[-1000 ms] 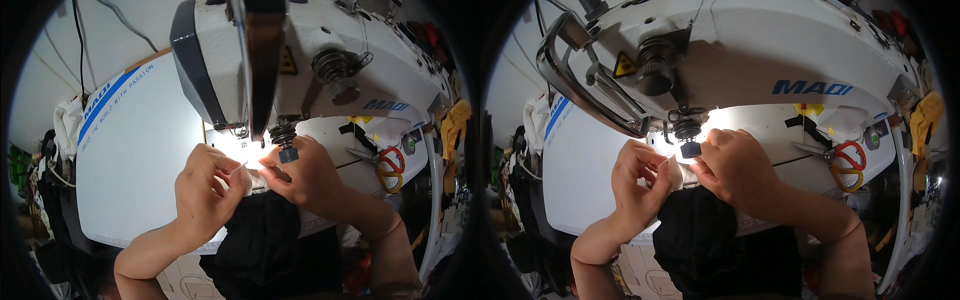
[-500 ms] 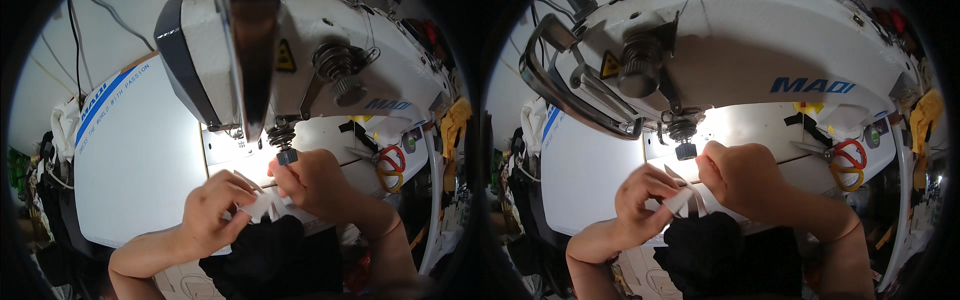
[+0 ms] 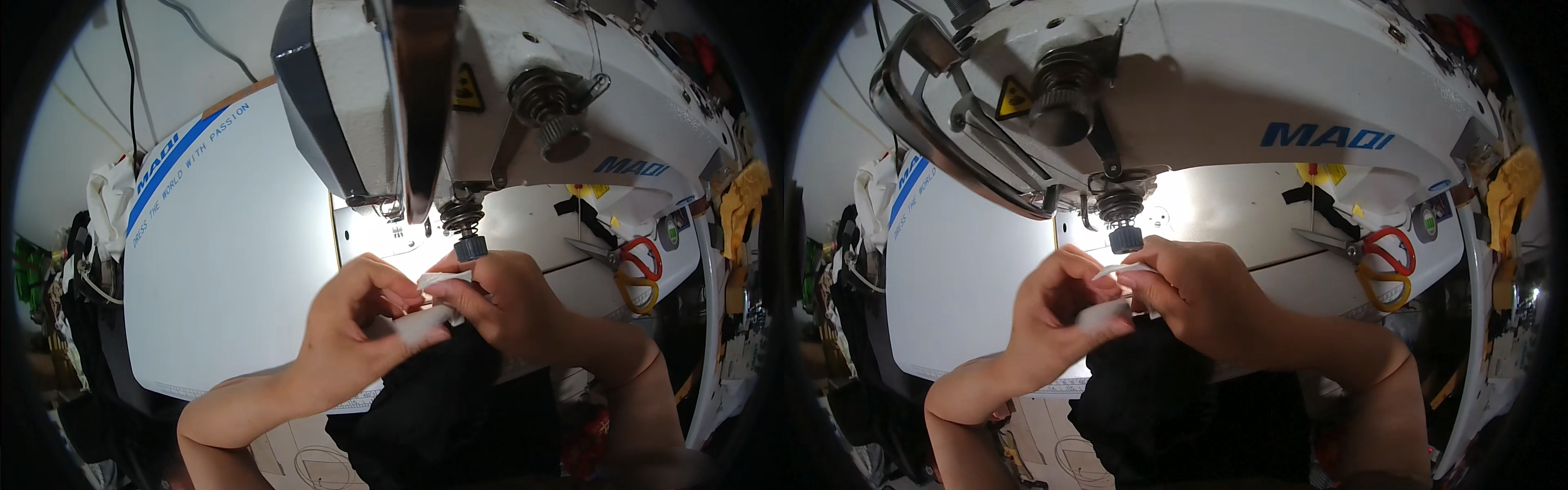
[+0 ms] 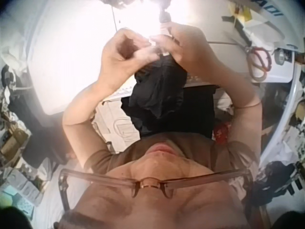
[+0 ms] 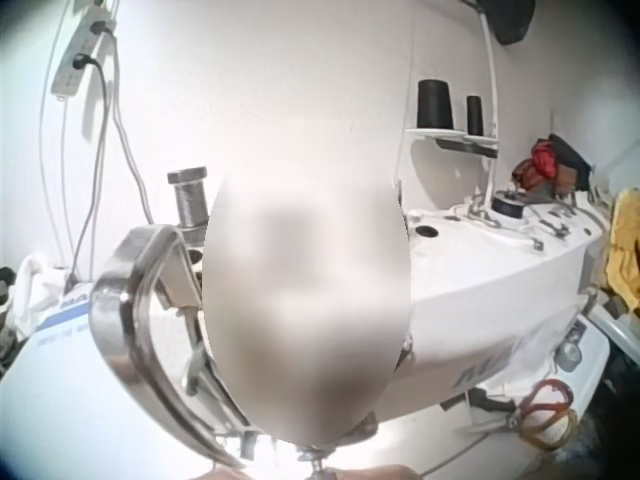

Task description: The person sews a black fabric garment by trimming edges with scissors and operating a sewing machine. They handle a small white label and attach it to the material using the machine needle.

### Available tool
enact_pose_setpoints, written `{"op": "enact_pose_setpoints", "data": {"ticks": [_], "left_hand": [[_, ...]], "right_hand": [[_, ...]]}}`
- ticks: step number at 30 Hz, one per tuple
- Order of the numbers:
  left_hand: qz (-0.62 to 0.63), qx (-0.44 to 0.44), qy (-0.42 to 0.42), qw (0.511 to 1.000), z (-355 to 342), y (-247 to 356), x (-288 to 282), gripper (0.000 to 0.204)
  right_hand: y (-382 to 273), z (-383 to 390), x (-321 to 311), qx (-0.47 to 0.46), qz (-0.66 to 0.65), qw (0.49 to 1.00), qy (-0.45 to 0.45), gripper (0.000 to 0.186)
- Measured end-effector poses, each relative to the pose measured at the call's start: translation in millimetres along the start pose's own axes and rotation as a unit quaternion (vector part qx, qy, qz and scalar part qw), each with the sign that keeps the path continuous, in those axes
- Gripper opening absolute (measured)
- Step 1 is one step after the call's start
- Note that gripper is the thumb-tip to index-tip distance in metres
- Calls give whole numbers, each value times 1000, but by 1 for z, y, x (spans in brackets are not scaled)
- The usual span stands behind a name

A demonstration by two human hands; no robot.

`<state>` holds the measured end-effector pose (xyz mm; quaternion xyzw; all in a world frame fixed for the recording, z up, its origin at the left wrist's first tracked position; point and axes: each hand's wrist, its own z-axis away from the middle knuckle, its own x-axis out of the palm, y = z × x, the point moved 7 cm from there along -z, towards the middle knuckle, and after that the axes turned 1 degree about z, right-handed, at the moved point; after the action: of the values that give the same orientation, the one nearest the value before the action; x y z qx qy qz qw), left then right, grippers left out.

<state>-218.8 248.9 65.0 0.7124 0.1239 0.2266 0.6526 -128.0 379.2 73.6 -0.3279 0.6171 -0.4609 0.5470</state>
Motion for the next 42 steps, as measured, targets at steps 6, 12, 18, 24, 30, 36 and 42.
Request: {"op": "enact_pose_setpoints", "data": {"ticks": [6, 12, 18, 24, 30, 36, 42], "left_hand": [[-162, 54, -61, 984, 0, 1, 1, 25], [33, -17, 80, 996, -5, -4, -23, 15], [-340, 0, 181, 923, -13, 10, -41, 26], [-463, 143, 87, 871, -17, 22, -22, 29], [-430, 112, 99, 890, -18, 22, -26, 28], [-399, 29, 156, 903, -20, 9, -39, 26], [-385, 96, 141, 907, -20, 14, -35, 23]], "right_hand": [[-23, 10, -12, -183, 247, 944, 117, 15], [-11, 3, -15, 13, 255, 958, 129, 29], [-15, -4, -5, -128, 401, 898, 132, 20], [-17, -5, 4, -190, 421, 883, 84, 14], [-12, -9, -1, -168, 309, 934, 70, 15], [-12, -8, -8, -143, 291, 925, 199, 8], [-16, -9, 6, -167, 386, 904, 81, 15]]}}
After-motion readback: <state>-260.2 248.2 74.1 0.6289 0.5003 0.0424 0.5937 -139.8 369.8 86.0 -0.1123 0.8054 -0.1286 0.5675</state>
